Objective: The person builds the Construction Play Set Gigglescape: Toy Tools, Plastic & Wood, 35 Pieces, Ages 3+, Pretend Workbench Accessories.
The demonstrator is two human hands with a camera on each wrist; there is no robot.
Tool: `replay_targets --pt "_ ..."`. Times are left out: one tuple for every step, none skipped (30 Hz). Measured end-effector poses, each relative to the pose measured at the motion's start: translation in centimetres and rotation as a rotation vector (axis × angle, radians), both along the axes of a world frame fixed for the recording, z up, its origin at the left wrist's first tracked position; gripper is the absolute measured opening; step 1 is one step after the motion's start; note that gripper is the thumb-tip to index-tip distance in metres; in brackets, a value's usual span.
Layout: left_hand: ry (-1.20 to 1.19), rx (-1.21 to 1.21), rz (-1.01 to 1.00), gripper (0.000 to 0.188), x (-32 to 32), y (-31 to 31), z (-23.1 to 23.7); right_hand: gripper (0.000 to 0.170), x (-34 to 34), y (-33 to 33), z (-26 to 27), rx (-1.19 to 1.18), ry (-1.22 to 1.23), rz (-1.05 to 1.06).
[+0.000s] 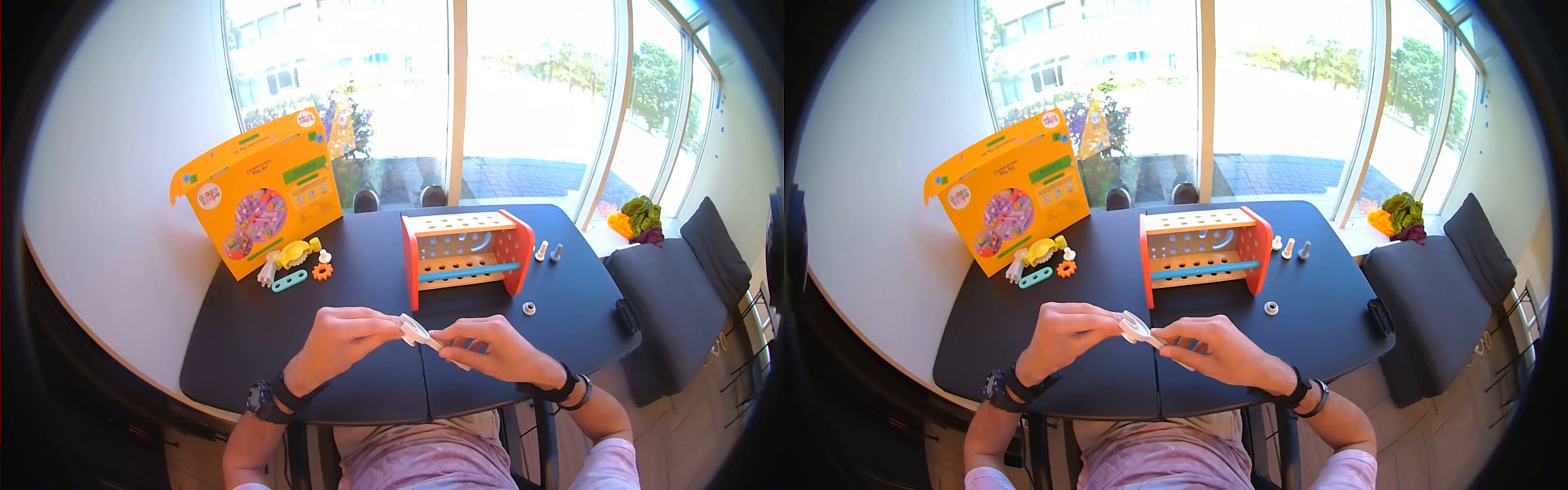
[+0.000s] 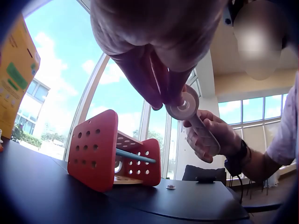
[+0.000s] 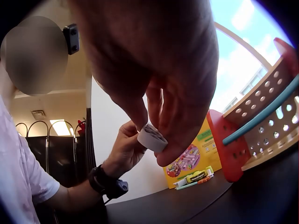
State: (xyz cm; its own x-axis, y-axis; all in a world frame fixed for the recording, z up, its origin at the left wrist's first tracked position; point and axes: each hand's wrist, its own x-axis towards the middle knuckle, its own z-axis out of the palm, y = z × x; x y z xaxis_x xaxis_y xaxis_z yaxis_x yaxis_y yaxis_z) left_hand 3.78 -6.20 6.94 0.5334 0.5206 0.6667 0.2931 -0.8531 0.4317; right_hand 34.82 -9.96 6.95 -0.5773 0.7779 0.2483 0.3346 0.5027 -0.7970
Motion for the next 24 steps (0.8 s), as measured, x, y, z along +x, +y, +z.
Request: replay_targets --pt "-0.008 0.040 0.000 0.016 0.2 -0.1 -0.2 0.037 0.0 0.1 -0.2 0.001 -0.006 0.000" --pt "-0.016 0.082 0.000 0.016 0.4 -0.2 -0.2 0.037 0.0 0.0 -0.2 -0.017 0.003 -0.017" --pt "-0.018 0.102 0.015 0.016 0.6 -0.3 -0.2 0.037 0.0 0.0 -0.3 -0.035 0.012 -0.034" --pt "-0.020 0.123 0.032 0.016 0.8 -0.4 0.0 0.037 0.0 0.1 -0.3 -0.051 0.020 -0.049" --pt "-0.023 0.144 0.050 0.016 0.9 -0.5 0.0 0.036 0.1 0.1 -0.5 -0.053 0.024 -0.045" --pt "-0.022 0.152 0.055 0.016 0.9 -0.5 0.1 0.036 0.2 0.2 -0.7 -0.055 0.027 -0.041" --pt "-0.020 0.160 0.060 0.016 0.9 -0.4 0.1 0.036 0.4 0.1 -0.8 -0.058 0.030 -0.037" --pt "-0.019 0.168 0.063 0.017 0.9 -0.4 0.1 0.036 0.4 0.0 -0.8 -0.044 0.029 -0.032" --pt "-0.015 0.162 0.060 0.017 0.9 -0.4 0.2 0.036 0.5 -0.1 -0.7 -0.029 0.029 -0.028" --pt "-0.010 0.156 0.057 0.017 0.9 -0.4 0.2 0.035 0.5 -0.2 -0.7 -0.015 0.031 -0.025" --pt "-0.004 0.150 0.053 0.017 0.9 -0.4 0.3 0.035 0.5 -0.2 -0.7 -0.015 0.033 -0.016" --pt "-0.005 0.164 0.044 0.017 0.9 -0.4 0.2 0.035 0.6 -0.2 -0.8 -0.015 0.037 -0.009" --pt "-0.005 0.178 0.033 0.017 1.0 -0.4 0.0 0.035 0.6 -0.2 -0.8 -0.014 0.041 -0.003" --pt "-0.006 0.191 0.023 0.017 1.1 -0.4 -0.1 0.035 0.8 -0.1 -0.9 -0.054 0.050 0.013" --pt "0.001 0.206 0.019 0.017 1.1 -0.4 0.0 0.035 1.0 0.0 -1.0 -0.093 0.058 0.029" --pt "0.007 0.221 0.017 0.017 1.2 -0.5 0.2 0.035 1.1 0.0 -1.1 -0.133 0.066 0.047" --pt "0.013 0.236 0.015 0.017 1.2 -0.6 0.3 0.035 1.2 0.0 -1.2 -0.165 0.083 0.058" --pt "0.013 0.248 0.008 0.017 1.2 -0.7 0.4 0.035 1.2 -0.1 -1.4 -0.198 0.099 0.070" --pt "0.013 0.259 0.001 0.018 1.3 -0.8 0.3 0.035 1.2 -0.1 -1.5 -0.231 0.116 0.083" --pt "0.012 0.271 -0.006 0.018 1.4 -0.9 0.3 0.035 1.2 -0.2 -1.5 -0.258 0.130 0.082" --pt "0.009 0.253 0.005 0.018 1.6 -1.0 0.4 0.036 1.2 -0.3 -1.6 -0.286 0.143 0.081" --pt "0.004 0.234 0.017 0.018 1.8 -1.2 0.5 0.036 1.1 -0.4 -1.6 -0.313 0.156 0.081" --pt "0.000 0.215 0.029 0.017 1.9 -1.3 0.5 0.035 1.1 -0.5 -1.6 -0.331 0.163 0.078" --pt "-0.017 0.177 0.035 0.018 1.9 -1.3 0.5 0.034 1.0 -0.6 -1.4 -0.349 0.170 0.075"
